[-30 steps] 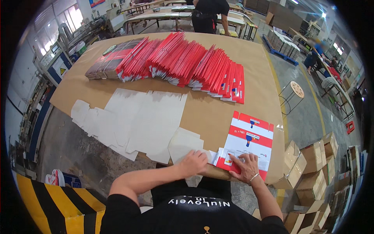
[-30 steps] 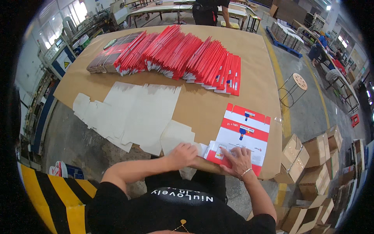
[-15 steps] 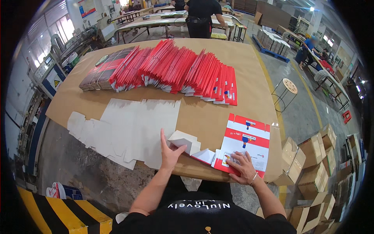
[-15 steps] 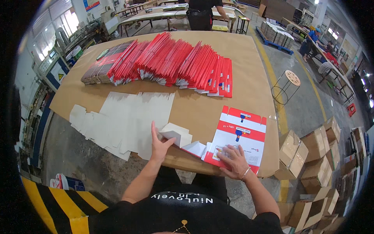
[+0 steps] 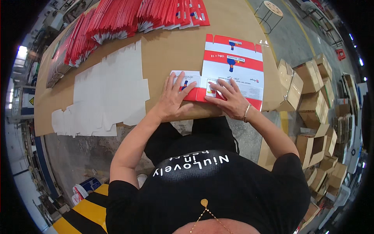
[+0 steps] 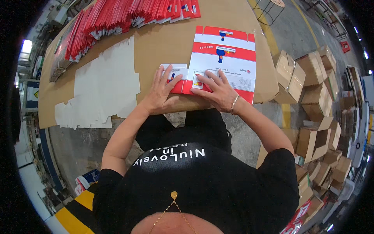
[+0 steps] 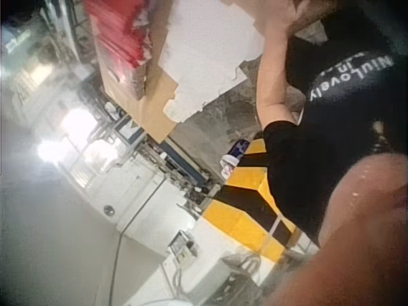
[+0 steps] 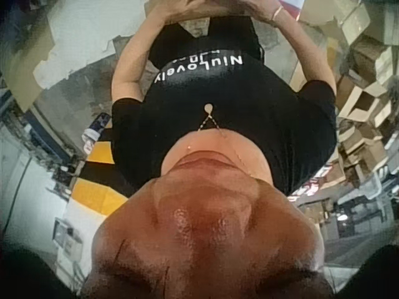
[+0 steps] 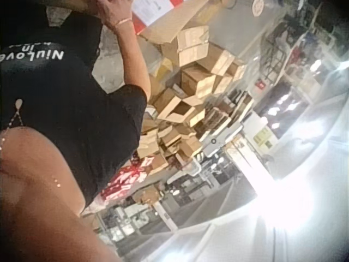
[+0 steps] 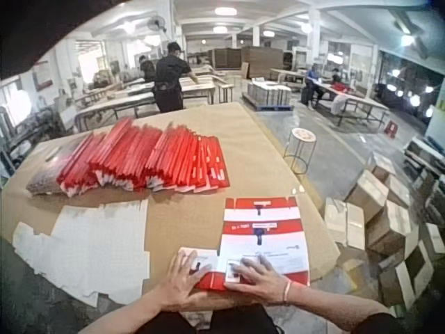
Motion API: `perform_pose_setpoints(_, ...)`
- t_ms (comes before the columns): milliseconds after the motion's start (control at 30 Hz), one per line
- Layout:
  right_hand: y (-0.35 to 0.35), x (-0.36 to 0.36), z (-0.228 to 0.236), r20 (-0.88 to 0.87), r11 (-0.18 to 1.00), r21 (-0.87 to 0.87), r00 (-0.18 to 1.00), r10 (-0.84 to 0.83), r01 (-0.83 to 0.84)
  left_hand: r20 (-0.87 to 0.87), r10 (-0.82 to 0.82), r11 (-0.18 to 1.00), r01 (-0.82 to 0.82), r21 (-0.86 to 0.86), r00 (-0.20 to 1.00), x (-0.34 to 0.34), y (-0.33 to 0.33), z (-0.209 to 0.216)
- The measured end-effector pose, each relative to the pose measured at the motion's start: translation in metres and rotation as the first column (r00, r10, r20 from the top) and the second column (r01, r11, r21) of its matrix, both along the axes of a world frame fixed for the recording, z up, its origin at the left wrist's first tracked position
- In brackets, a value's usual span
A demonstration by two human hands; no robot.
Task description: Folding flat paper materials into packaging and stacking them on a table.
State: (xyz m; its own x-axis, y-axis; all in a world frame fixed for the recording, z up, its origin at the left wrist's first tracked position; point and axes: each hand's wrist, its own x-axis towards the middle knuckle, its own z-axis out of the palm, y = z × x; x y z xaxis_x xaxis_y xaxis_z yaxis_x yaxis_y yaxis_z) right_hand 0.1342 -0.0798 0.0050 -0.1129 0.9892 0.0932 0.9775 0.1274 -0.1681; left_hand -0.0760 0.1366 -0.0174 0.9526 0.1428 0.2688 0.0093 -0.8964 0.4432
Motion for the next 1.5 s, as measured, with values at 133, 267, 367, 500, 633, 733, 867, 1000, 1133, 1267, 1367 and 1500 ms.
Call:
perform_pose_setpoints(133,-0.006,-0.002,-0.003,0.038,0.997,-0.081,0.999,0.021,-0.018,-0.093,0.096,0.971,-0.072,0.229,0.991,0.003,-0.011,-0.013)
perform_pose_setpoints(267,-0.008,-0.003,-0.004,-0.006,0.998,-0.063,1.0,0.026,-0.026,-0.126,0.174,0.963,-0.141,0.231,0.977,0.005,-0.02,-0.009)
perform_pose_setpoints(367,-0.005,-0.004,-0.001,0.015,0.997,-0.075,1.0,0.026,-0.025,-0.106,0.213,0.943,-0.175,0.284,0.971,0.007,-0.024,-0.008)
perform_pose_setpoints(500,-0.003,-0.009,-0.003,-0.048,0.989,-0.039,0.988,-0.147,0.145,-0.135,0.265,0.935,-0.22,0.278,0.955,0.019,-0.035,0.004)
perform_pose_setpoints(633,0.0,-0.008,-0.001,0.042,0.995,-0.008,0.994,-0.097,0.098,-0.229,0.407,0.894,-0.334,0.299,0.884,0.045,-0.04,0.012)
perform_pose_setpoints(733,0.001,-0.012,-0.002,0.049,0.993,-0.034,0.993,-0.108,0.11,-0.281,0.497,0.864,-0.437,0.251,0.821,0.078,-0.017,0.015)
perform_pose_setpoints(867,-0.029,0.009,0.016,0.173,0.993,-0.078,0.982,-0.075,0.09,-0.198,0.63,0.776,-0.611,0.156,0.751,0.08,0.006,0.004)
perform_pose_setpoints(1000,-0.106,0.099,-0.001,-0.238,0.716,0.093,0.714,-0.659,0.692,0.023,0.496,0.868,-0.496,0.021,0.868,0.052,-0.004,-0.001)
perform_pose_setpoints(1133,-0.116,0.128,0.017,-0.802,0.49,-0.22,0.129,-0.583,0.843,0.022,0.38,0.914,-0.379,0.143,0.925,0.026,-0.013,-0.013)
perform_pose_setpoints(1267,-0.143,0.179,0.047,-0.957,0.737,-0.187,0.048,-0.286,0.649,0.039,0.352,0.933,-0.354,0.064,0.935,0.027,-0.014,-0.009)
perform_pose_setpoints(1367,-0.118,0.205,0.06,-0.885,0.798,-0.345,0.113,-0.453,0.495,0.033,0.369,0.926,-0.37,0.071,0.929,0.031,-0.015,-0.008)
perform_pose_setpoints(1500,0.011,0.271,0.025,-0.892,0.819,-0.227,0.225,-0.393,0.527,0.016,0.372,0.926,-0.373,0.062,0.928,0.032,-0.013,-0.001)
